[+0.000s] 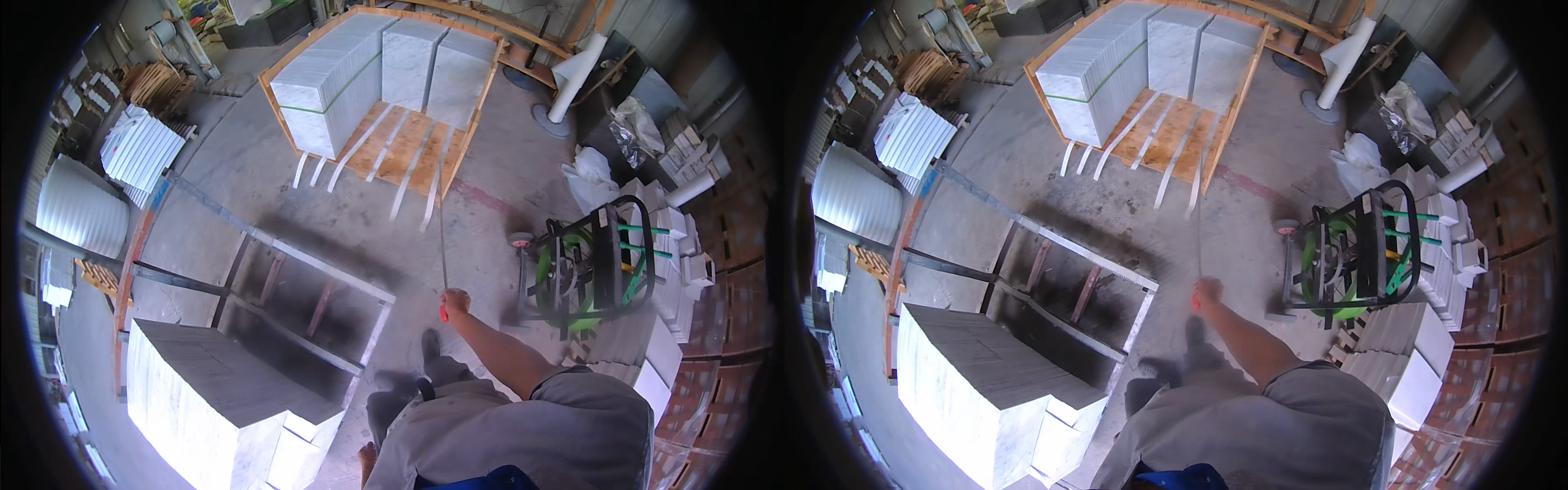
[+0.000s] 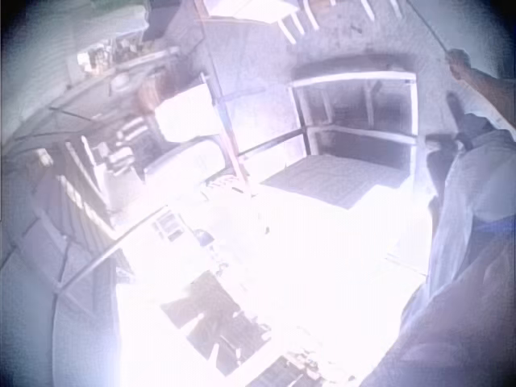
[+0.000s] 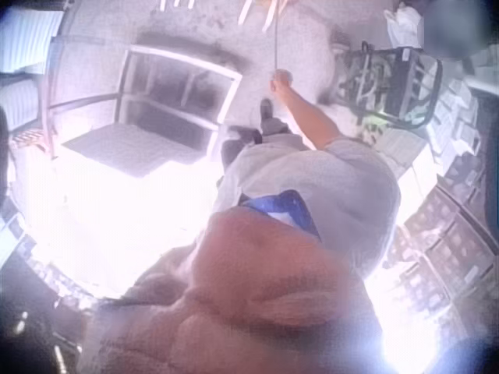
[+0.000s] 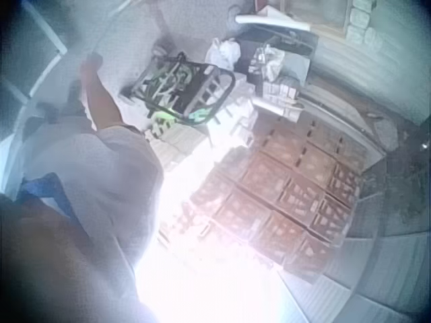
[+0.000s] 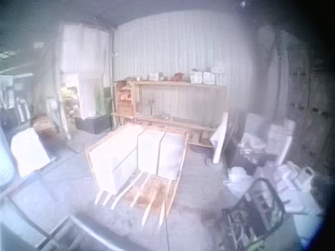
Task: The person repeatedly picks up thin white rectangular panels from a metal cart and places them onto a wooden rack. The person also briefly uses a red marker and a metal ruler to mark or measure the panels before continuing to stack them.
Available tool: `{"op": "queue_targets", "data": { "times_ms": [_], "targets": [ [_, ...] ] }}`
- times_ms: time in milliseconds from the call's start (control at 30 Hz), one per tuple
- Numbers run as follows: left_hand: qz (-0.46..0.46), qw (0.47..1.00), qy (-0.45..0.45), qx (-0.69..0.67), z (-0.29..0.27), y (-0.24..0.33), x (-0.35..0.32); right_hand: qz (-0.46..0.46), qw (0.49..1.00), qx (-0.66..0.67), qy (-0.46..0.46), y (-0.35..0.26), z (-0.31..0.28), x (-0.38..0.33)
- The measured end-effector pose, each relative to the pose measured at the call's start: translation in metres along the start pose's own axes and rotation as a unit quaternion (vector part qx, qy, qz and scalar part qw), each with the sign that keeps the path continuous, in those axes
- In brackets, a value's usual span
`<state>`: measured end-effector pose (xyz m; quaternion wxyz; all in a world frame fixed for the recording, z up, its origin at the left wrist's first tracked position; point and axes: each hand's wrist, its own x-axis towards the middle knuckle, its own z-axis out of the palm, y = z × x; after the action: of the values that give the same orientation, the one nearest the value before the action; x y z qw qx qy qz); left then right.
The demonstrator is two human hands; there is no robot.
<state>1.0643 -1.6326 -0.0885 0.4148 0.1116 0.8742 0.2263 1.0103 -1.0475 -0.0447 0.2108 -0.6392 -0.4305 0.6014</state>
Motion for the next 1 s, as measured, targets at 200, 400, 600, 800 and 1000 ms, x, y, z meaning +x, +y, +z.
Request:
{"op": "queue_targets", "data": {
  "times_ms": [200, 400, 600, 800, 1000],
  "targets": [
    [0.089, 0.982, -0.003, 0.168, 0.0, 0.011, 0.041, -0.121, 0.967, -0.225, 0.012, -0.011, 0.03, 0.069],
    [-0.057, 0.988, -0.084, -0.113, -0.078, 0.077, 0.141, -0.06, 0.989, -0.132, 0.03, -0.028, 0.061, 0.105],
    [-0.167, 0.865, -0.029, -0.473, -0.129, 0.186, 0.2, -0.032, 0.995, -0.082, 0.041, -0.054, 0.091, 0.126],
    [-0.089, 0.986, -0.066, -0.128, -0.109, 0.24, 0.248, 0.034, 0.996, 0.035, 0.07, -0.086, 0.136, 0.189],
    [-0.118, 0.993, 0.009, 0.022, -0.072, 0.302, 0.275, -0.065, 0.967, -0.232, 0.086, -0.085, 0.175, 0.338]
  ]
}}
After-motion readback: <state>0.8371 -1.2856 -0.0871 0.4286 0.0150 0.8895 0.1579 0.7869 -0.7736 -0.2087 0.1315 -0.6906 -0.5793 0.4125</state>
